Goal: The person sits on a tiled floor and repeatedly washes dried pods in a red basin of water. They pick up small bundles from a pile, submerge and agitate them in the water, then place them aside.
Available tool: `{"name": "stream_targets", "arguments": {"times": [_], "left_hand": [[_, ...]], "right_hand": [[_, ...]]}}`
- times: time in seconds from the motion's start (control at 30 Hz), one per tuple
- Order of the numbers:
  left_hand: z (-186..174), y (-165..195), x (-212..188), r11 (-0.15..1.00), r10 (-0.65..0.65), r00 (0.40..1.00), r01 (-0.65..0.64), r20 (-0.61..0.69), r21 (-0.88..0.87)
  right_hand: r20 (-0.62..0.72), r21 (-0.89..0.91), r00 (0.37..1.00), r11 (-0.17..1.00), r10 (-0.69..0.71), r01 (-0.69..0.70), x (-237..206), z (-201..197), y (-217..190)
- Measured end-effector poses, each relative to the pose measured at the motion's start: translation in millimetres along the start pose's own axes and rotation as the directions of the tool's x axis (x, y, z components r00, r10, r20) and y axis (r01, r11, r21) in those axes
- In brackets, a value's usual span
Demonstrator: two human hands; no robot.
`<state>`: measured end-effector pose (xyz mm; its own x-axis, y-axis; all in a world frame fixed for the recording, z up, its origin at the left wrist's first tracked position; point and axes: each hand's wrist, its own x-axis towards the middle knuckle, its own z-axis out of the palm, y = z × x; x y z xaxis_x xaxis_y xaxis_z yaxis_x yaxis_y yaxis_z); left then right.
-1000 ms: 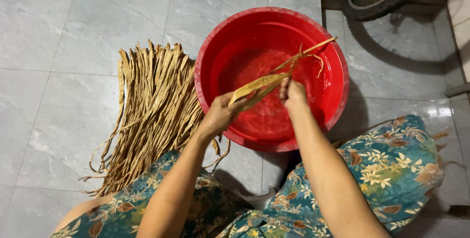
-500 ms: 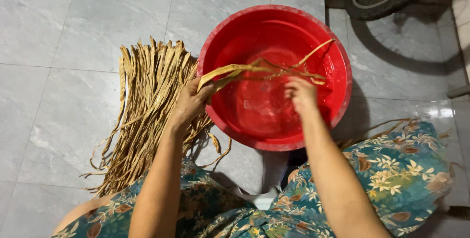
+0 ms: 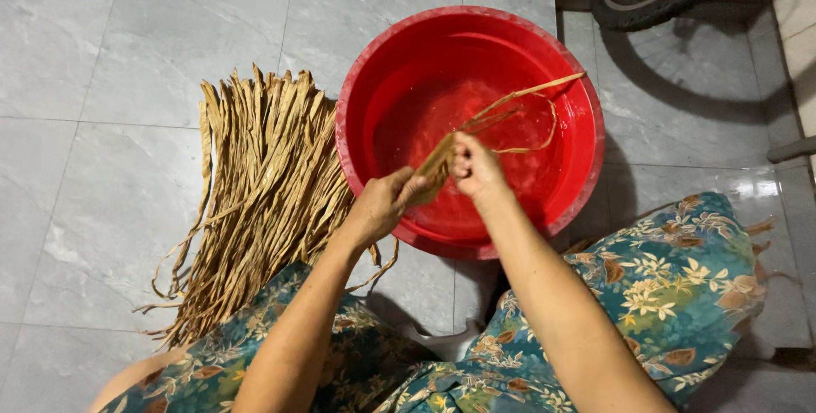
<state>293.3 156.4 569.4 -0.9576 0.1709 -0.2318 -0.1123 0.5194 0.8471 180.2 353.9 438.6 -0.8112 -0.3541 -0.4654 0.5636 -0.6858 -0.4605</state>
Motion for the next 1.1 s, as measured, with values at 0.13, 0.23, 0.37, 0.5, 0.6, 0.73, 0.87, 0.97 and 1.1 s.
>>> {"name": "stream_targets", "arguments": {"times": [0.13, 0.23, 0.37, 0.5, 0.6, 0.73, 0.87, 0.97, 1.1], "left_hand": [[-10, 13, -3, 0.998, 0.039, 0.995, -0.042, 0.091, 0.039], [-24, 16, -3, 0.997, -0.063, 0.989, 0.056, 0.131, 0.058], [-48, 8, -6, 0.995, -0.088, 0.993, 0.084, 0.085, 0.052], [-44, 4, 1, 0.996, -0.06, 0.996, 0.064, 0.065, -0.068], [-40, 2, 4, 0.991, -0.103, 0.989, 0.111, 0.11, -0.069], [-52, -2, -5, 0.984, -0.12, 0.987, 0.132, 0.102, -0.116], [-61, 3, -13, 0.99, -0.055, 0.989, 0.072, 0.134, -0.123], [-86, 8, -25, 0.937, -0.251, 0.957, 0.278, 0.145, -0.213], [-126, 5, -41, 0.972, -0.192, 0.981, 0.189, -0.006, -0.14]], "right_hand": [[-0.158, 0.06, 0.982, 0.992, -0.102, 0.113, 13, -29, -30], [-0.298, 0.036, 0.945, 0.988, -0.135, 0.153, 10, -43, -54], [-0.271, -0.009, 0.952, 0.99, -0.141, 0.144, -7, -38, -65], [0.056, -0.102, 0.998, 0.994, -0.038, 0.044, -25, 0, -29], [0.086, -0.287, 0.993, 0.952, -0.085, 0.106, -27, 17, -6], [-0.078, -0.143, 0.991, 0.985, -0.105, 0.093, -11, 5, -20], [-0.129, -0.125, 0.979, 0.982, -0.158, 0.142, 1, -26, -47], [-0.162, -0.018, 0.975, 0.988, -0.151, 0.15, 1, -48, -70], [-0.394, 0.176, 0.893, 0.936, -0.216, 0.304, -5, -82, -98]]}}
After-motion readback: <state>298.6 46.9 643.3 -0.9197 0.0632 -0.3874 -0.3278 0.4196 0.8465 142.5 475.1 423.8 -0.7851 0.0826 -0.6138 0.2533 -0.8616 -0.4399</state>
